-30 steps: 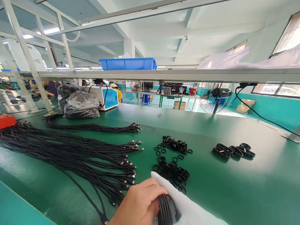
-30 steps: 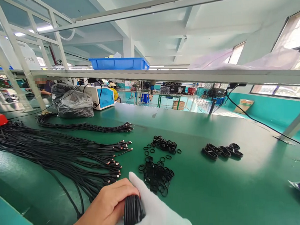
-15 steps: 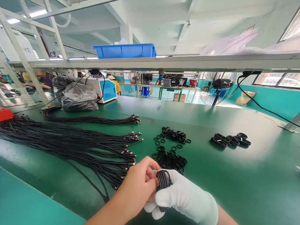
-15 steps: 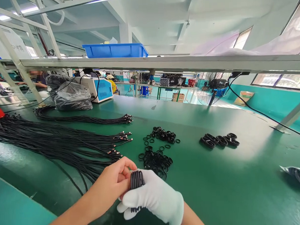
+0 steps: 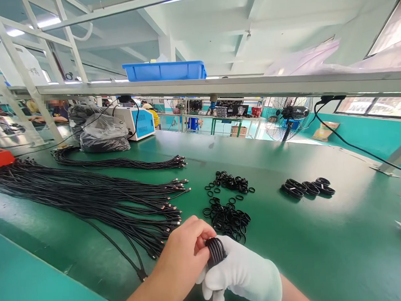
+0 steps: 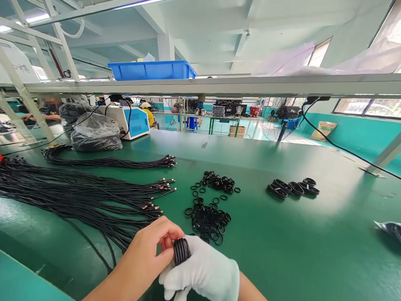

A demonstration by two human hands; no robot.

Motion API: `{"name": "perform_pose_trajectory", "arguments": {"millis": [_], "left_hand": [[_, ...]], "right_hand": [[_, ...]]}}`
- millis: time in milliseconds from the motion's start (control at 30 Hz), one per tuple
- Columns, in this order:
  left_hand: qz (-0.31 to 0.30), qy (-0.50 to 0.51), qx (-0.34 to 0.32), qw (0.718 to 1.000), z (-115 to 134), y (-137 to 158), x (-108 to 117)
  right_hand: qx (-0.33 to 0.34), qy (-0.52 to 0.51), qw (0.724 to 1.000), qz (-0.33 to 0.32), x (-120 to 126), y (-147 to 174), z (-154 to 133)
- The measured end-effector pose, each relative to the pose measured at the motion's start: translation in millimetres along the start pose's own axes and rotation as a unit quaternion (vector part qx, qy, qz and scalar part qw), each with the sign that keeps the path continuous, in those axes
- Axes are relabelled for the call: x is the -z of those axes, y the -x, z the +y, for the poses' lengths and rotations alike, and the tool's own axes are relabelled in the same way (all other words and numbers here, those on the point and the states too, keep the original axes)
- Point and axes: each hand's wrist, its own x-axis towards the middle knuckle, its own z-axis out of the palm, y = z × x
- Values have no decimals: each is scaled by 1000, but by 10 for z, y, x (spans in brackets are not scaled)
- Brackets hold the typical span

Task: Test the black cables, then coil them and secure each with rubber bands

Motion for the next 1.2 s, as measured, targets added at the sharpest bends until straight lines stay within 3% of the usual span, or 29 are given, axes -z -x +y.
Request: {"name": "perform_pose_trajectory", "arguments": {"millis": [200, 333, 500, 600, 700, 800, 967, 1100, 1200], "left_hand": [[63, -50, -88, 993, -170, 74, -120], [78, -47, -80, 993, -237, 102, -165], [70, -17, -46, 996, -220, 90, -177], [24, 33, -5, 999, -206, 33, -65], [-81, 78, 32, 993, -280, -139, 131], [-94, -4, 48, 994, -438, -431, 228], [-48, -126, 34, 990, -601, -834, -37], [-63, -156, 24, 985, -608, -913, -279], [-56, -131, 39, 989, -607, -900, -277]], "right_hand": [[6, 50, 998, 23, -10, -44, 57], [23, 65, 997, 37, -27, -72, 93], [-11, 106, 993, 60, -6, -108, 152], [-18, 84, 995, 60, -18, -86, 93], [-16, 28, 997, 76, -25, -42, -22], [-9, -23, 993, 112, 24, -29, -67], [37, -86, 987, 127, 166, -62, 39], [45, -94, 986, 129, 184, -61, 58], [46, -97, 984, 144, 174, -57, 22]]}}
